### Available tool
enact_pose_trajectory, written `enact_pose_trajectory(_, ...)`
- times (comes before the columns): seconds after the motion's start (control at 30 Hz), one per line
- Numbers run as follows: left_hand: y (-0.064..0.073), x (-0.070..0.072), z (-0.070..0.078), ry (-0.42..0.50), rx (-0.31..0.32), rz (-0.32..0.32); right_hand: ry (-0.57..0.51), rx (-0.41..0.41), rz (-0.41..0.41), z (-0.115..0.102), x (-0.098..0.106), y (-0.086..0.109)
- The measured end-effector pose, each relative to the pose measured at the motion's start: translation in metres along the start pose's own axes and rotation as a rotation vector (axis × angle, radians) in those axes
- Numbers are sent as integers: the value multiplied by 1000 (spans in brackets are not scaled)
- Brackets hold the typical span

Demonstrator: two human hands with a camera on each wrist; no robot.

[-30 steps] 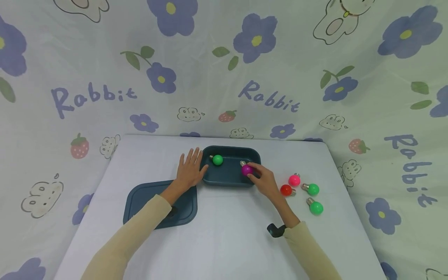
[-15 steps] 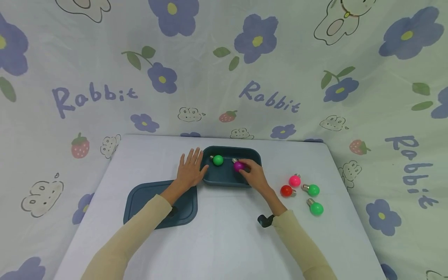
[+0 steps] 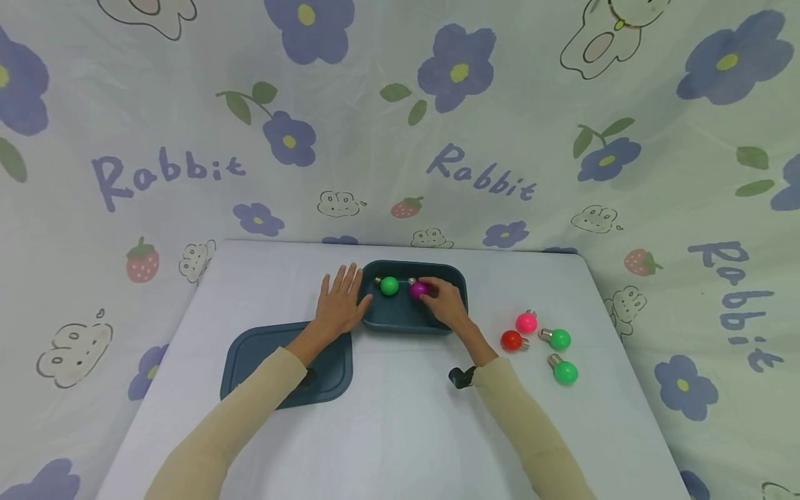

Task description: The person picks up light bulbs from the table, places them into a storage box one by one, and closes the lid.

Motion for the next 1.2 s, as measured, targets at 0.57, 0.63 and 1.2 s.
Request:
enact_pose_trajectory(0.57, 0, 1, 1, 13, 8, -13, 73, -88, -18, 10, -17, -17)
enact_pose_trajectory(0.63, 0, 1, 1, 10, 9, -17, 75, -88, -18, 10, -18, -18)
enact_pose_trajectory(1.2, 1, 3, 1, 25, 11, -7, 99, -91, -23, 7, -19, -22)
Point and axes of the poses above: each hand's wrist, its own y-axis away from the middle knuckle, its own x-axis out of the back of the hand, z = x × y, the point moved 5 cm from there along -y, towards the middle knuckle, and after that the axes turned 10 degrees about -y, right-handed, at the moved point
